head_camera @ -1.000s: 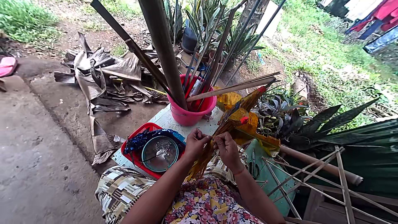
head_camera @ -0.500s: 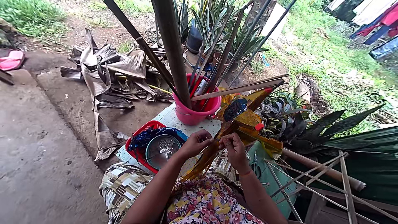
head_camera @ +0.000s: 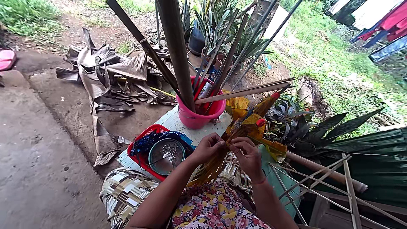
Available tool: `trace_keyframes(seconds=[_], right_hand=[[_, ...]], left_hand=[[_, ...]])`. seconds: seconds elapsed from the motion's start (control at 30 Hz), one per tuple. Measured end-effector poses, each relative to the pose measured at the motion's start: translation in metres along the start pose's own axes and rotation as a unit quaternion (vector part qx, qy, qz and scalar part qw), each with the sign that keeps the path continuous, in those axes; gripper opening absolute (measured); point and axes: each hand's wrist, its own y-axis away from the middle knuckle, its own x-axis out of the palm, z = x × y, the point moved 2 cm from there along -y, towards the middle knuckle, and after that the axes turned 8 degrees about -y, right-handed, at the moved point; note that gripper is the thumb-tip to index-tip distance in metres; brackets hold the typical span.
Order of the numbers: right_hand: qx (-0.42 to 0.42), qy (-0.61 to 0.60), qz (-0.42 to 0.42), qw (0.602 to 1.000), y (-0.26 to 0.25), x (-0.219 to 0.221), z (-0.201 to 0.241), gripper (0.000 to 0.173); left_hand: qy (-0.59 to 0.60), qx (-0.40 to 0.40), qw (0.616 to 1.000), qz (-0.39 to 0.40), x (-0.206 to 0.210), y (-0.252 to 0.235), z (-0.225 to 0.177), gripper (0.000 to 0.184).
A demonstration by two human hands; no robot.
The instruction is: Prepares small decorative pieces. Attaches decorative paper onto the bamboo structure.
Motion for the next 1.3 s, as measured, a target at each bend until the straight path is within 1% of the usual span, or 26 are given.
trace_keyframes(seconds=[0.03, 0.1, 0.23, 0.37, 0.5, 0.6, 0.67, 0.73, 0.83, 0.87, 0.97, 1.07, 1.13, 1.2, 1.3], right_hand=[[-0.026, 0.047, 0.011, 0.998, -0.003, -0.001, 0.006, 0.015], [-0.054, 0.1, 0.044, 0.993, -0.009, -0.003, 0.016, 0.015], [-0.048, 0.141, 0.106, 0.983, -0.019, -0.006, 0.02, 0.02], [-0.024, 0.167, 0.114, 0.979, -0.026, -0.007, 0.02, 0.021], [0.004, 0.179, 0.148, 0.973, -0.032, -0.003, 0.025, 0.023], [-0.002, 0.205, 0.158, 0.966, -0.037, 0.003, 0.03, 0.022], [-0.013, 0.225, 0.156, 0.962, -0.039, 0.007, 0.031, 0.021], [-0.009, 0.22, 0.151, 0.964, -0.04, 0.006, 0.029, 0.023], [0.026, 0.208, 0.157, 0.965, -0.041, -0.005, 0.028, 0.033], [0.031, 0.219, 0.162, 0.962, -0.04, -0.008, 0.027, 0.031], [0.027, 0.256, 0.17, 0.951, -0.032, -0.008, 0.027, 0.02], [0.005, 0.271, 0.132, 0.953, -0.027, -0.004, 0.027, 0.014], [-0.009, 0.275, 0.114, 0.955, -0.027, -0.001, 0.028, 0.013], [-0.023, 0.27, 0.113, 0.956, -0.026, 0.002, 0.03, 0.013], [-0.068, 0.266, 0.124, 0.954, -0.022, 0.007, 0.027, 0.015]], left_hand=[[-0.018, -0.005, 1.0, -0.002, 0.001, 0.001, -0.003, 0.006], [-0.03, -0.009, 1.0, 0.003, 0.001, 0.002, -0.008, 0.006], [-0.035, -0.011, 0.999, -0.001, -0.002, 0.001, -0.008, 0.006], [-0.039, -0.015, 0.999, -0.015, -0.002, 0.003, -0.01, 0.003], [-0.077, -0.007, 0.997, -0.013, -0.001, 0.006, -0.012, 0.005], [-0.114, 0.005, 0.993, -0.007, -0.001, 0.009, -0.015, 0.011], [-0.134, 0.012, 0.991, -0.017, -0.001, 0.01, -0.016, 0.011], [-0.134, 0.017, 0.99, -0.028, -0.002, 0.011, -0.015, 0.01], [-0.085, -0.008, 0.996, -0.03, -0.004, 0.01, -0.014, 0.01], [-0.063, -0.017, 0.997, -0.029, -0.005, 0.01, -0.014, 0.01], [-0.016, -0.039, 0.999, -0.03, -0.004, 0.009, -0.016, 0.009], [0.001, -0.05, 0.998, -0.031, -0.003, 0.009, -0.018, 0.006], [0.008, -0.063, 0.997, -0.033, -0.003, 0.009, -0.019, 0.005], [0.057, -0.103, 0.992, -0.041, -0.003, 0.009, -0.02, 0.003], [0.151, -0.184, 0.971, -0.04, -0.005, 0.008, -0.022, 0.005]])
